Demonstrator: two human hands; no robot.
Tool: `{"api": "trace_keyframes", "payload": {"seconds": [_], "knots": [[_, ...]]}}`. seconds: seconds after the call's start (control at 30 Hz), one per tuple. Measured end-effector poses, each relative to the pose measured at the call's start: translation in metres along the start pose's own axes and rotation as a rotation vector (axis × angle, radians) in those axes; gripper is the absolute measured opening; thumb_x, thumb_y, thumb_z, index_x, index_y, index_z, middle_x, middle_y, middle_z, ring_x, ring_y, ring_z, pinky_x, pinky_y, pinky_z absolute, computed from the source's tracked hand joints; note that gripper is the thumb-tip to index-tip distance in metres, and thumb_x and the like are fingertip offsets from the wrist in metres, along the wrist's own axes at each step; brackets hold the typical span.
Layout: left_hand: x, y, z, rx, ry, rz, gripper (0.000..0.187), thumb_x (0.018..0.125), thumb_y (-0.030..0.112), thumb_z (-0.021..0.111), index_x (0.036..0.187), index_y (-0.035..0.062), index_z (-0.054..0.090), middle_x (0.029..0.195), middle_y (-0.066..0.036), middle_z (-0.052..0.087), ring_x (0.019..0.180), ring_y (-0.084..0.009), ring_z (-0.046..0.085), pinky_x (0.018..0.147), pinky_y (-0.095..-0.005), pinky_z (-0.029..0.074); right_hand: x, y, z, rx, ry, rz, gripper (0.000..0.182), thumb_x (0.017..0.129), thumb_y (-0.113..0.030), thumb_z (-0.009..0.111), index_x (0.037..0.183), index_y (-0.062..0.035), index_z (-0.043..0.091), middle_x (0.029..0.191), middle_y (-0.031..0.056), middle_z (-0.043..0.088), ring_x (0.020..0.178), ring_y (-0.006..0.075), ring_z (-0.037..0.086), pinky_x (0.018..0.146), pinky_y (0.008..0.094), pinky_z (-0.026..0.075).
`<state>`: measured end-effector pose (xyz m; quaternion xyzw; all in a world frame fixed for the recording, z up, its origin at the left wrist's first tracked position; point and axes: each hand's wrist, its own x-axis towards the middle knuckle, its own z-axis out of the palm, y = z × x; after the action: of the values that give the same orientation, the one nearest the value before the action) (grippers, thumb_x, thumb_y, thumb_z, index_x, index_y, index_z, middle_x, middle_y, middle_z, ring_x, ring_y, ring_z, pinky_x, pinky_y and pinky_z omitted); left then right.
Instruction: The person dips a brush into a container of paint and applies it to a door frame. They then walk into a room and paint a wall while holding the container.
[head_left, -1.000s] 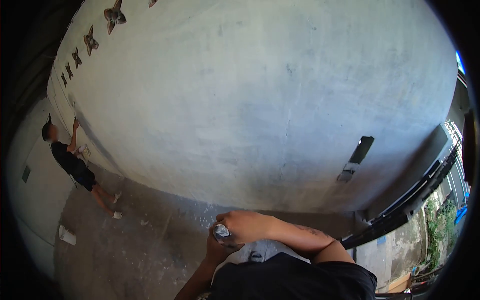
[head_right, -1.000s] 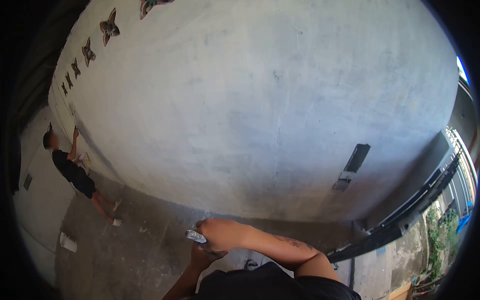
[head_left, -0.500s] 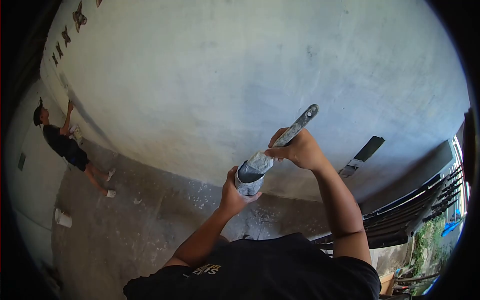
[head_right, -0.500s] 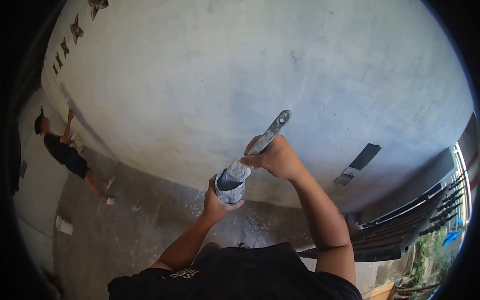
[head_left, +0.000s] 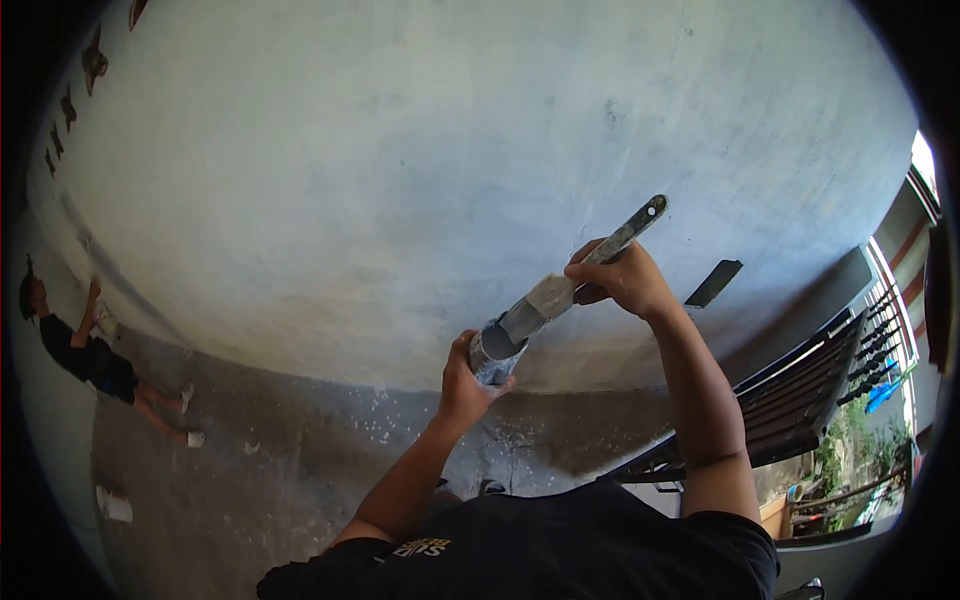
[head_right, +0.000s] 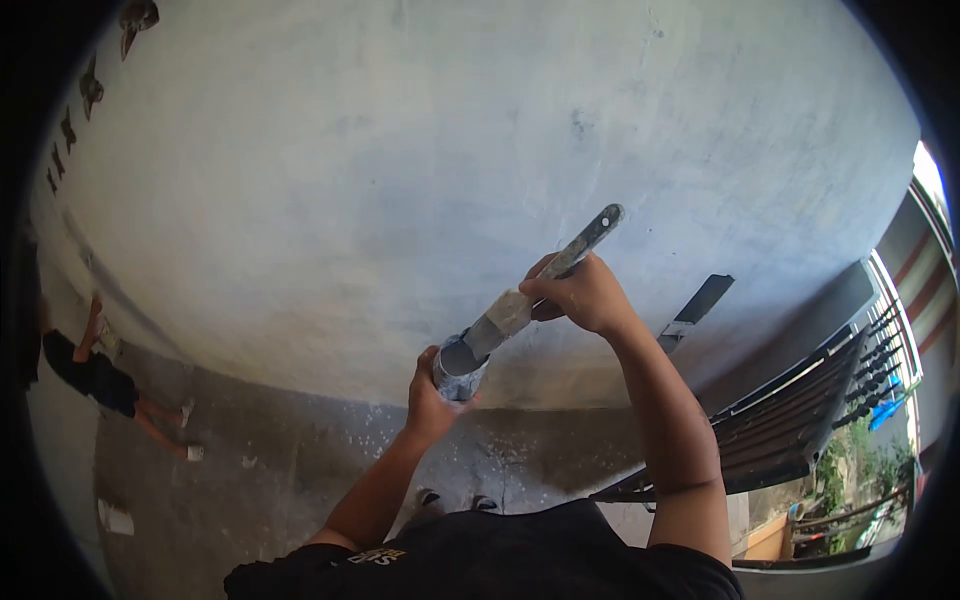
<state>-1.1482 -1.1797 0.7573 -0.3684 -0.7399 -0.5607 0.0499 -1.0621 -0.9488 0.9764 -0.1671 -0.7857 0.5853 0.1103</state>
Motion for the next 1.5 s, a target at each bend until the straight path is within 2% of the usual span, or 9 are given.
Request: {"api": "trace_keyframes", "payload": {"seconds": [0.37, 0.6, 0.7, 0.8, 0.9, 1.07, 1.17, 1.27, 1.5], "knots": [[0.035, -0.053, -0.046, -0.111, 0.041, 0.033, 0.094, 0.060, 0.011, 0.097, 0.137, 0.0015, 0.044, 0.124, -0.020, 0.061, 0.115, -0.0380, 0.064, 0.098, -0.0444, 0.051, 0.027, -0.015, 0.063, 0.137, 0.081, -0.042, 0.018, 0.089, -0.008, 0.074, 0.097, 0.0080, 0.071, 0.087, 0.0166, 0.075, 0.077, 0.0243, 0.076, 0.072, 0.0344, 0.065], [0.050, -0.074, -0.064, -0.114, -0.006, -0.016, 0.096, 0.060, 0.014, 0.098, 0.138, 0.0022, 0.043, 0.123, -0.019, 0.062, 0.114, -0.0364, 0.064, 0.097, -0.0441, 0.052, 0.028, 0.003, 0.071, 0.214, 0.279, -0.076, 0.018, 0.090, -0.010, 0.074, 0.097, 0.0070, 0.072, 0.087, 0.0159, 0.075, 0.075, 0.0223, 0.075, 0.070, 0.0330, 0.064], [0.054, -0.075, -0.064, -0.119, -0.069, -0.052, 0.098, 0.059, 0.014, 0.098, 0.139, 0.0029, 0.042, 0.124, -0.019, 0.062, 0.114, -0.0362, 0.064, 0.097, -0.0439, 0.052, 0.017, 0.007, 0.080, -0.048, 0.163, -0.245, 0.017, 0.094, -0.014, 0.072, 0.100, 0.0018, 0.074, 0.088, 0.0107, 0.076, 0.082, 0.0156, 0.073, 0.074, 0.0302, 0.058], [0.056, -0.078, -0.059, -0.163, -0.119, -0.051, 0.098, 0.059, 0.015, 0.099, 0.138, 0.0030, 0.042, 0.124, -0.019, 0.062, 0.114, -0.0361, 0.064, 0.097, -0.0439, 0.052, 0.009, 0.012, 0.094, -0.317, 0.016, -0.617, 0.013, 0.091, -0.011, 0.076, 0.101, -0.0033, 0.075, 0.092, 0.0094, 0.077, 0.084, 0.0223, 0.075, 0.076, 0.0364, 0.058], [0.055, -0.089, -0.049, -0.222, -0.177, -0.023, 0.099, 0.058, 0.016, 0.100, 0.137, 0.0030, 0.042, 0.124, -0.019, 0.062, 0.114, -0.0366, 0.064, 0.097, -0.0442, 0.052, -0.001, 0.007, 0.100, -0.435, -0.128, -0.626, 0.012, 0.088, -0.010, 0.079, 0.098, -0.0039, 0.076, 0.093, 0.0139, 0.076, 0.082, 0.0295, 0.075, 0.075, 0.0374, 0.059], [0.054, -0.101, -0.027, -0.207, -0.199, -0.009, 0.101, 0.057, 0.018, 0.101, 0.137, 0.0024, 0.041, 0.124, -0.019, 0.062, 0.113, -0.0377, 0.064, 0.097, -0.0450, 0.052, -0.015, 0.015, 0.083, -0.420, -0.072, -0.550, 0.012, 0.090, -0.014, 0.078, 0.100, -0.0054, 0.077, 0.094, 0.0127, 0.078, 0.083, 0.0262, 0.076, 0.076, 0.0365, 0.059], [0.053, -0.096, -0.024, -0.200, -0.177, -0.052, 0.104, 0.057, 0.020, 0.101, 0.139, 0.0011, 0.040, 0.125, -0.020, 0.063, 0.115, -0.0370, 0.064, 0.099, -0.0451, 0.052, -0.021, 0.019, 0.064, -0.341, 0.214, -0.353, 0.019, 0.092, -0.020, 0.079, 0.103, -0.0058, 0.078, 0.094, 0.0093, 0.079, 0.086, 0.0172, 0.076, 0.079, 0.0328, 0.059], [0.056, -0.096, -0.022, -0.189, -0.161, -0.115, 0.106, 0.057, 0.022, 0.101, 0.141, 0.0003, 0.038, 0.128, -0.020, 0.063, 0.118, -0.0358, 0.064, 0.101, -0.0449, 0.051, -0.017, 0.031, 0.038, -0.334, 0.366, -0.325, 0.017, 0.091, -0.019, 0.081, 0.102, -0.0065, 0.078, 0.092, 0.0095, 0.079, 0.081, 0.0153, 0.075, 0.075, 0.0311, 0.059], [0.065, -0.081, -0.009, -0.169, -0.058, -0.157, 0.106, 0.059, 0.021, 0.100, 0.142, 0.0005, 0.038, 0.128, -0.018, 0.063, 0.118, -0.0315, 0.064, 0.101, -0.0425, 0.050, 0.027, 0.000, -0.073, -0.726, 0.200, -0.830, 0.010, 0.086, -0.008, 0.081, 0.095, -0.0056, 0.077, 0.099, 0.0126, 0.078, 0.085, 0.0274, 0.076, 0.076, 0.0356, 0.062]]}}
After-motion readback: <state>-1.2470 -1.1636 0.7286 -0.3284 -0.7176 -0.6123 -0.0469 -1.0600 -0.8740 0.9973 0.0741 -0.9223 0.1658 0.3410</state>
